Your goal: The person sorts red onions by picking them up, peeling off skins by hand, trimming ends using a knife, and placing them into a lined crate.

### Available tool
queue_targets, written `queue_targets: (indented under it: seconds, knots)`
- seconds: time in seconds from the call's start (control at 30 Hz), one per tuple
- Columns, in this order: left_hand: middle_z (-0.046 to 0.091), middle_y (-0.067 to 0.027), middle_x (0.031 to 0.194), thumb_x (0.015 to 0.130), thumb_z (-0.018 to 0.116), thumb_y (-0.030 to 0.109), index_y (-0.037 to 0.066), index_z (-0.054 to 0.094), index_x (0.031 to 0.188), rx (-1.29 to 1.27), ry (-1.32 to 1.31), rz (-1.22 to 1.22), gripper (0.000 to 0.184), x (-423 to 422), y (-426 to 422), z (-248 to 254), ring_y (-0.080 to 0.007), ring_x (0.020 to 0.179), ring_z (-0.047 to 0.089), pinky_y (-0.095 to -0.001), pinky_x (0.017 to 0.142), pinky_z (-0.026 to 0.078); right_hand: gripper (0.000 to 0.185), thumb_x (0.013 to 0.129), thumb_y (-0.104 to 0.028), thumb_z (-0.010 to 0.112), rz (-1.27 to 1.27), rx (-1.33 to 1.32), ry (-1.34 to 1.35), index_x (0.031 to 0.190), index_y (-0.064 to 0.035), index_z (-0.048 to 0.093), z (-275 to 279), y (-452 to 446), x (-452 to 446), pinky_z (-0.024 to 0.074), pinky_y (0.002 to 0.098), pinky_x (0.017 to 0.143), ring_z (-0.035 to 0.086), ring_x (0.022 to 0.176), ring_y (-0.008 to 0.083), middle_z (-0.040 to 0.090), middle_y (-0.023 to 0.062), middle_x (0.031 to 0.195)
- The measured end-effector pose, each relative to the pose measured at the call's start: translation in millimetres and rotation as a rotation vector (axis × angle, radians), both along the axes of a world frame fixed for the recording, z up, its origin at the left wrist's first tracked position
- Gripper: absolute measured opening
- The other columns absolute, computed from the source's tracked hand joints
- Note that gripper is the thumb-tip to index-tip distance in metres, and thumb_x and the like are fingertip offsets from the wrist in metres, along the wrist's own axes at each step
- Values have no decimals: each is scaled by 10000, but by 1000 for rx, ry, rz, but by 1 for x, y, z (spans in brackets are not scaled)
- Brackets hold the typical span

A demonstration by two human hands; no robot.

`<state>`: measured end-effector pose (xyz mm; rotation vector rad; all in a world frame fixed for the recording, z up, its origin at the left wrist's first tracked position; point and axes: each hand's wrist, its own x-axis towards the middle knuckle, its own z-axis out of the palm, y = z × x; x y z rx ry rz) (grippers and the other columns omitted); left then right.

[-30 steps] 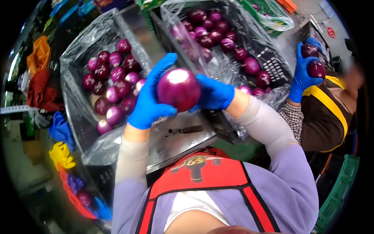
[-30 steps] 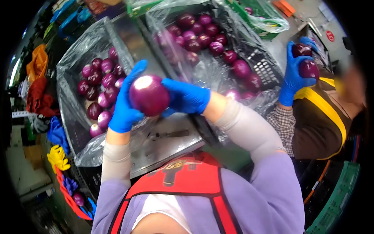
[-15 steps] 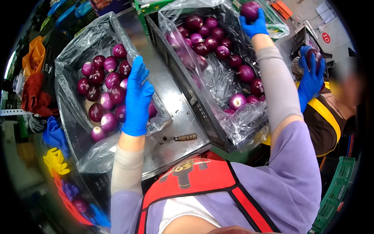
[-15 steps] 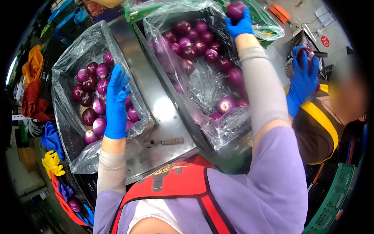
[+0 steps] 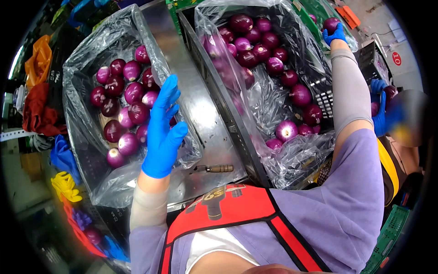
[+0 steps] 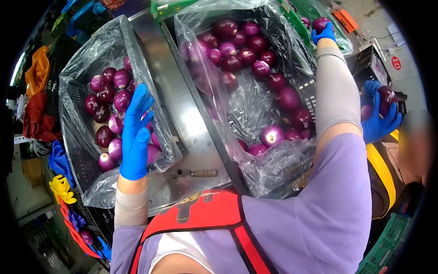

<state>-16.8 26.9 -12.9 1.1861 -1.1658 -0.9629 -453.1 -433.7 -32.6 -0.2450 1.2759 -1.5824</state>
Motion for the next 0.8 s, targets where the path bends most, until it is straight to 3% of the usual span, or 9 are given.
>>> queue_targets:
  seconds: [0.1, 0.3, 0.37, 0.43, 0.47, 0.5, 0.57, 0.67, 0.8]
  knots:
    - [278, -101, 1509, 786, 647, 551, 65, 266, 1452, -2, 2, 12, 909, 2, -2, -2, -300, 1377, 281, -452, 1113, 212, 738, 776, -430, 674, -19, 13, -8, 1405, -208, 357, -6, -13, 2, 496, 414, 897, 439, 1243, 274, 391, 70, 1429]
    - [292, -104, 1503, 789, 656, 522, 66, 282, 1447, 21, -8, 29, 883, 3, -4, -3, -288, 1374, 292, -447, 1107, 221, 546, 686, -260, 805, -152, -384, 729, 1136, -23, 606, -33, -56, 18, 487, 334, 819, 619, 910, 229, 657, 130, 1064]
    - [296, -104, 1501, 795, 660, 497, 66, 282, 1447, 17, -18, 22, 868, 3, -4, -4, -287, 1371, 297, -444, 1106, 225, 426, 823, -175, 707, -55, -797, 1111, 1186, -2, 568, -11, 12, 97, 471, 273, 754, 580, 804, 139, 645, 77, 975]
    - [301, -103, 1499, 801, 664, 472, 66, 283, 1447, 10, -27, 18, 853, 3, -3, -3, -287, 1368, 302, -440, 1104, 229, 234, 855, -131, 670, 419, -867, 852, 1059, -20, 648, -19, 70, 155, 474, 258, 781, 584, 835, 97, 647, 25, 974]
    - [303, -99, 1498, 807, 666, 441, 65, 284, 1447, 13, -20, 17, 834, 3, -3, -2, -286, 1358, 315, -436, 1101, 238, 251, 852, -128, 662, 676, -717, 940, 1082, -28, 648, -28, 97, 172, 483, 265, 803, 600, 866, 115, 657, 26, 960]
    - [306, -96, 1497, 813, 668, 411, 63, 285, 1446, 16, -13, 18, 817, 3, -2, -1, -285, 1347, 328, -432, 1097, 246, 292, 839, -161, 666, 781, -1061, 1290, 1102, -37, 644, -38, 112, 188, 500, 300, 807, 645, 877, 178, 677, 79, 978]
    - [313, -92, 1494, 819, 668, 382, 63, 290, 1444, 19, -4, 23, 797, 4, -1, -2, -283, 1329, 351, -428, 1089, 265, 254, 811, -220, 641, 1281, -783, 1630, 1035, -102, 663, -60, 155, 203, 510, 384, 790, 644, 896, 299, 664, 139, 969]
    - [328, -86, 1485, 828, 671, 329, 62, 301, 1441, 25, 8, 22, 763, 6, -1, -5, -280, 1294, 392, -423, 1072, 299, 253, 827, -239, 605, 1288, -673, 1650, 1030, -97, 656, -115, 181, 211, 505, 405, 797, 630, 912, 323, 659, 134, 1008]
    - [366, -96, 1458, 846, 666, 282, 74, 320, 1438, 55, 10, 24, 716, 4, -2, -4, -280, 1262, 428, -411, 1052, 329, 328, 846, -236, 573, 1355, -603, 1650, 1156, -130, 602, -121, 201, 211, 495, 400, 835, 616, 961, 323, 645, 132, 1066]
